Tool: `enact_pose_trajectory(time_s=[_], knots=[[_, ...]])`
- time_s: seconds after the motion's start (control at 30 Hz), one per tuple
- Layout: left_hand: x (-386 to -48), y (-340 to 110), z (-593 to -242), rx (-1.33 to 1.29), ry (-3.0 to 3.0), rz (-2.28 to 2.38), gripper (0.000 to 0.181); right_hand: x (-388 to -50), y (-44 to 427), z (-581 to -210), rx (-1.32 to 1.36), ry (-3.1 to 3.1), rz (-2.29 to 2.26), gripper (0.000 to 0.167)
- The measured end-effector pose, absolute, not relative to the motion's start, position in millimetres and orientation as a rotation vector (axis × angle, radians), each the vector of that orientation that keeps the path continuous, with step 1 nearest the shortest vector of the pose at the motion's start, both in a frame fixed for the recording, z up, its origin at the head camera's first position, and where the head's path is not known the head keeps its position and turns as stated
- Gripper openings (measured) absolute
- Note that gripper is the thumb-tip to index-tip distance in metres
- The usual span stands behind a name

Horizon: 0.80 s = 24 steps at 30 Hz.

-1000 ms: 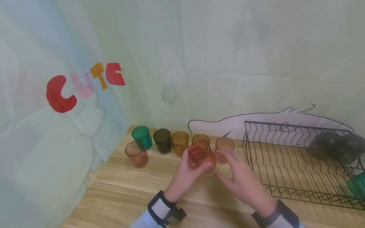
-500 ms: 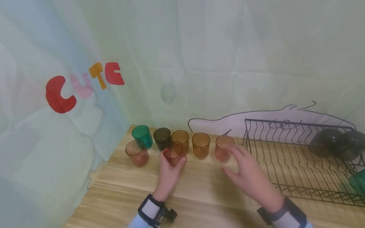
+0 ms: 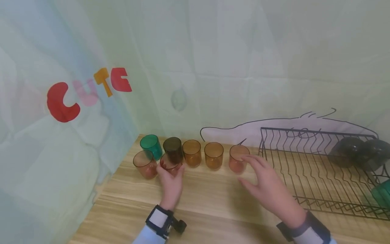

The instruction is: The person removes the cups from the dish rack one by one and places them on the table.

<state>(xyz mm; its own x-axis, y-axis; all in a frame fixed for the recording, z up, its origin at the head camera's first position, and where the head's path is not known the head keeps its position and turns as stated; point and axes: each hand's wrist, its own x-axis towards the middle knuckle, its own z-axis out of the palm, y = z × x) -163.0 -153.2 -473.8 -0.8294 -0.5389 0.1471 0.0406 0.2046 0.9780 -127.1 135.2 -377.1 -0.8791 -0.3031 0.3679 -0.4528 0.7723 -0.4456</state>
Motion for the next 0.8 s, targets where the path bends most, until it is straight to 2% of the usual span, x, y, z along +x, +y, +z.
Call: enact_pose_trajectory(time_s=[0.2, 0.47, 0.8], knots=[[-165.2, -156.9, -477.0, 0.510, -2.008, -1.761, 0.080, -127.0, 135.7, -377.9, 0.577, -2.692, 0.775, 0.067], [-167.4, -158.9, -478.2, 0.550, -2.063, -1.627, 0.080, -127.7, 137.0, -380.0, 0.580, -2.677, 0.770, 0.067], [-164.0, -160.1, -476.6, 0.564, -2.070, -1.611, 0.091, -127.9, 138.4, -380.4, 0.588, -2.669, 0.772, 0.067]])
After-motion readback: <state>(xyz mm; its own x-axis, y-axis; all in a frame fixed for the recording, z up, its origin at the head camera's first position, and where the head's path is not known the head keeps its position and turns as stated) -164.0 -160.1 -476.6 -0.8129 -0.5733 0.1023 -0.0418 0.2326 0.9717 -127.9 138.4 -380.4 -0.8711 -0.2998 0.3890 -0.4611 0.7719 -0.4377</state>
